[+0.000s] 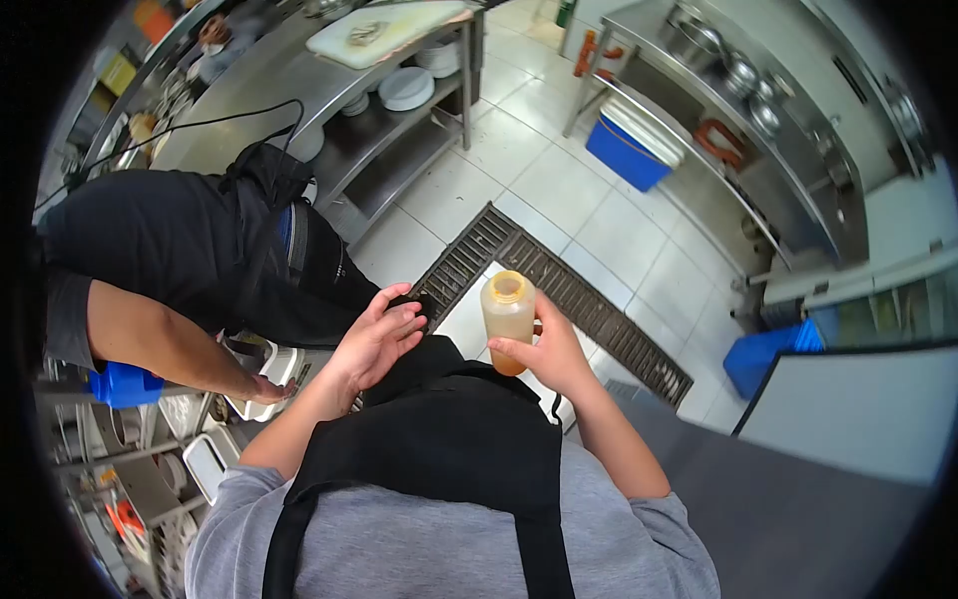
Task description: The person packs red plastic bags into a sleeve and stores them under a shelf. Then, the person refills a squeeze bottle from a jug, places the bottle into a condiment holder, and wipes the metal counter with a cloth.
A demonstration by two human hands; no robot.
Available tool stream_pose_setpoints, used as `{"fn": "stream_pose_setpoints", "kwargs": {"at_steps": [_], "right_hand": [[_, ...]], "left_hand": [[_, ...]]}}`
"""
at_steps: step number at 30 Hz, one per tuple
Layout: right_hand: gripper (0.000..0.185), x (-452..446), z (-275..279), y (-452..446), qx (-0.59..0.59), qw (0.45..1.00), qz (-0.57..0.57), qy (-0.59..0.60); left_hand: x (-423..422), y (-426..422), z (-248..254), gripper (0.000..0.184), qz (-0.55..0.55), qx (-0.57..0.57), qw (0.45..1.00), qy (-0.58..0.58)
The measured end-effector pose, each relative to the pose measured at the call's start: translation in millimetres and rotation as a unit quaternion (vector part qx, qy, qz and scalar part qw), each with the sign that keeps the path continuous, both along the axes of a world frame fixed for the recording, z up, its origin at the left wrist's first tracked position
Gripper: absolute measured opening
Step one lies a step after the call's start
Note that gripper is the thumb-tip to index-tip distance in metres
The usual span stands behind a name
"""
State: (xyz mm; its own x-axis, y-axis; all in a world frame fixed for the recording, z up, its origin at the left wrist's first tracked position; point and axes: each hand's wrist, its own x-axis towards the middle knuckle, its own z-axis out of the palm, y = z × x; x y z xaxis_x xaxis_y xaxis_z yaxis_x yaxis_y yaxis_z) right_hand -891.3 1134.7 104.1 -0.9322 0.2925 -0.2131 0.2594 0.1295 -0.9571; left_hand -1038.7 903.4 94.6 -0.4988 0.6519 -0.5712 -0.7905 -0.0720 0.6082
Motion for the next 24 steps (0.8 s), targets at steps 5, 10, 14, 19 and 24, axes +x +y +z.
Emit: {"fn": "stream_pose_setpoints", "kwargs": {"at_steps": [5,10,14,19,24], "right_hand": [[0.072,-91,-12,43,-0.018,0.998,0.065,0.008],[0.072,-190,-4,78,0.041,0.994,0.101,-0.019],[0.07,-259,13,109,0.052,0.992,0.116,-0.005],[0.066,-338,2,141,-0.004,0.994,0.109,0.004],[0.065,-437,-16,181,-0.035,0.98,0.194,-0.006]], "left_hand": [[-55,10,-37,0.061,0.115,-0.007,0.993,0.035],[-137,53,-65,0.061,0.151,0.014,0.988,0.012],[-210,99,-38,0.063,0.129,0.022,0.988,0.077],[-255,125,-29,0.066,0.146,0.019,0.975,0.166],[-294,136,-35,0.07,0.183,-0.019,0.966,0.181]]}}
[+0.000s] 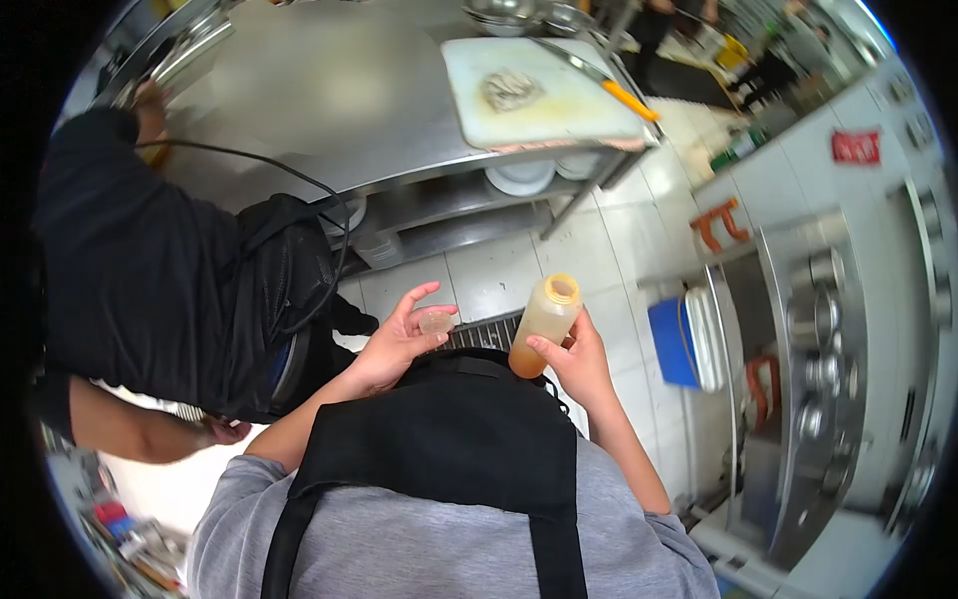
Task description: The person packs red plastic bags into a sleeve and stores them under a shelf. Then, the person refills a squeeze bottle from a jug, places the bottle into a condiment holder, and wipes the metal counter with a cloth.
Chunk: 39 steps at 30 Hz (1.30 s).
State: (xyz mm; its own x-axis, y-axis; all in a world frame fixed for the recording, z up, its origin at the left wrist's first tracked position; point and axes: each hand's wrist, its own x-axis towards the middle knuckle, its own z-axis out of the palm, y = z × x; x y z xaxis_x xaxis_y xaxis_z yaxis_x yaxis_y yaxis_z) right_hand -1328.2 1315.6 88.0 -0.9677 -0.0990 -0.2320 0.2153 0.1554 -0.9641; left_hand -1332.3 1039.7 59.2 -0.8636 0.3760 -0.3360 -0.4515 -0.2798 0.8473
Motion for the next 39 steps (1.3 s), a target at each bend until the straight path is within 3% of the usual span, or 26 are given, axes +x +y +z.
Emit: {"fn": "stream_pose_setpoints", "kwargs": {"at_steps": [8,12,15,19,25,27,31,34,37,39], "right_hand": [[0.06,-188,7,48,-0.041,0.983,0.179,0.021],[0.059,-262,7,61,-0.033,0.965,0.259,0.026],[0.06,-299,1,50,-0.014,0.951,0.309,0.018],[0.065,-311,-2,20,-0.071,0.923,0.377,0.033],[0.06,-298,11,-43,-0.11,0.892,0.438,0.02],[0.071,-290,15,-60,-0.115,0.885,0.45,0.039],[0.069,-288,19,-90,-0.12,0.878,0.459,0.056],[0.065,-295,16,-111,-0.15,0.89,0.426,0.061],[0.063,-317,14,-130,-0.174,0.898,0.391,0.099],[0.061,-338,21,-140,-0.169,0.895,0.4,0.104]], "left_hand": [[-74,71,23,0.07,0.214,-0.017,0.977,-0.001],[-97,94,45,0.07,0.355,-0.049,0.932,0.056],[-94,106,44,0.069,0.419,-0.068,0.903,0.056],[-73,118,35,0.067,0.477,-0.093,0.873,0.042],[-41,110,54,0.072,0.507,-0.14,0.848,0.064],[-43,101,57,0.074,0.488,-0.152,0.857,0.069],[-80,79,32,0.073,0.461,-0.168,0.867,0.086],[-122,71,3,0.073,0.492,-0.182,0.844,0.109],[-171,57,-9,0.075,0.504,-0.276,0.805,0.146],[-204,46,-17,0.078,0.516,-0.394,0.749,0.13]]}}
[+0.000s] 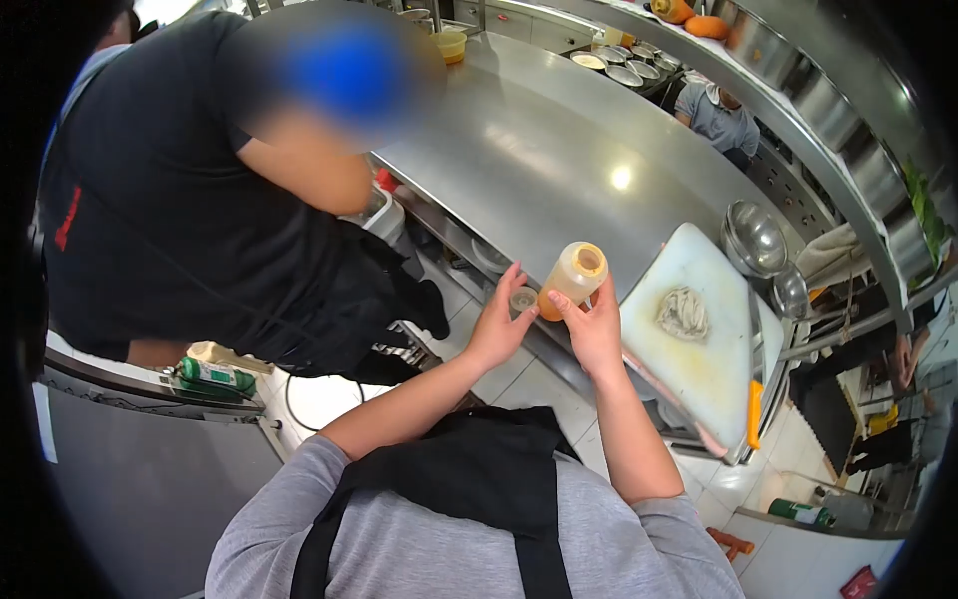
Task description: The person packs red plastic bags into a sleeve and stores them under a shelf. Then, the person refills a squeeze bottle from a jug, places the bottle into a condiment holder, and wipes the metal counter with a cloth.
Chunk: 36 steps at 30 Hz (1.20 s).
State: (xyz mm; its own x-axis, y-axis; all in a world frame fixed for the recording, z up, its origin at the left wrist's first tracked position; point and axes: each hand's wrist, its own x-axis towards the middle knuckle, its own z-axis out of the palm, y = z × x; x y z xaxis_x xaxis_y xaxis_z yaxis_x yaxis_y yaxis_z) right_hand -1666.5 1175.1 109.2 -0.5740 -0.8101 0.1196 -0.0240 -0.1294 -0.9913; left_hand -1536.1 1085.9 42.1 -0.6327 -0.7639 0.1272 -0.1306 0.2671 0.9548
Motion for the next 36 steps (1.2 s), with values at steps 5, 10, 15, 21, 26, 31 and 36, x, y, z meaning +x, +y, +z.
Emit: {"fn": "stream_pose_setpoints", "kwargs": {"at_steps": [5,10,15,21,26,31,36], "right_hand": [[0.059,-74,-13,-28,0.025,0.999,0.019,0.04],[0.06,-136,-44,-63,0.084,0.993,0.028,0.078],[0.066,-155,-73,-91,0.076,0.99,0.034,0.111],[0.071,-158,-74,-93,0.095,0.987,0.07,0.108],[0.068,-155,-76,-70,0.107,0.987,0.024,0.115],[0.052,-146,-65,-55,0.039,0.985,-0.08,0.15],[0.04,-116,-50,-49,-0.051,0.988,-0.029,0.14]], "left_hand": [[-70,-38,-25,0.079,0.09,-0.09,0.984,-0.122],[-109,-77,-54,0.084,0.12,-0.148,0.951,-0.241],[-111,-85,-64,0.089,0.158,-0.165,0.936,-0.27],[-61,-63,-64,0.089,0.165,-0.086,0.981,-0.055],[28,3,-104,0.065,0.268,-0.044,0.959,-0.078],[114,82,-166,0.054,0.39,0.079,0.905,-0.148],[136,121,-175,0.053,0.437,0.145,0.873,-0.162]]}}
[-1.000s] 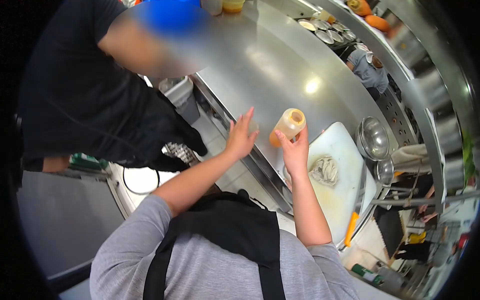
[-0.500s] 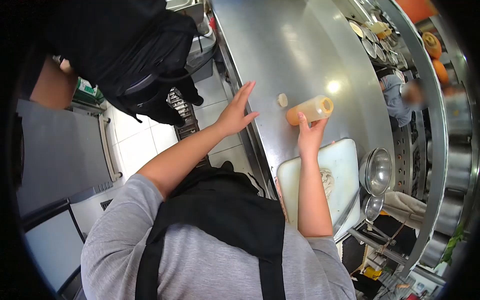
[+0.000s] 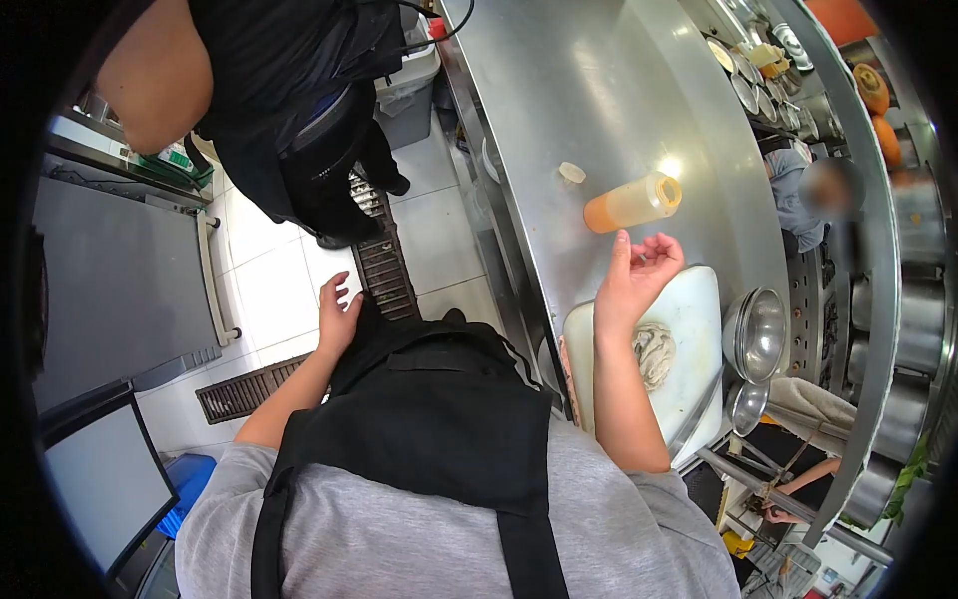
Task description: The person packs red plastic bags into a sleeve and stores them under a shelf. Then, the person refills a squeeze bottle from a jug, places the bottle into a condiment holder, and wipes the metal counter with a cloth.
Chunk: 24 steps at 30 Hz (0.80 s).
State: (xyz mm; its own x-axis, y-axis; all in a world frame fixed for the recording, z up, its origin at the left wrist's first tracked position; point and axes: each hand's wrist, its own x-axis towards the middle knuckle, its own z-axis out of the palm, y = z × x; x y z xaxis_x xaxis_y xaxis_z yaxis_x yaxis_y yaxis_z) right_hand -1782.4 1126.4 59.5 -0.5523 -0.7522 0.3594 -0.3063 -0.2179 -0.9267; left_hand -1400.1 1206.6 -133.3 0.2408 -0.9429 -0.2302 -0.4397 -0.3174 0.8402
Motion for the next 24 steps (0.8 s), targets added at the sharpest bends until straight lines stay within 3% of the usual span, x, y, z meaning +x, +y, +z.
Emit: {"fn": "stream_pose_setpoints", "kwargs": {"at_steps": [10,24], "right_hand": [[0.045,20,4,13,-0.025,0.998,0.046,-0.042],[0.034,36,23,8,-0.047,0.992,0.089,-0.078]], "left_hand": [[-19,-17,34,0.053,-0.024,-0.015,0.999,0.028],[-27,-41,22,0.052,-0.01,-0.054,0.998,0.022]]}}
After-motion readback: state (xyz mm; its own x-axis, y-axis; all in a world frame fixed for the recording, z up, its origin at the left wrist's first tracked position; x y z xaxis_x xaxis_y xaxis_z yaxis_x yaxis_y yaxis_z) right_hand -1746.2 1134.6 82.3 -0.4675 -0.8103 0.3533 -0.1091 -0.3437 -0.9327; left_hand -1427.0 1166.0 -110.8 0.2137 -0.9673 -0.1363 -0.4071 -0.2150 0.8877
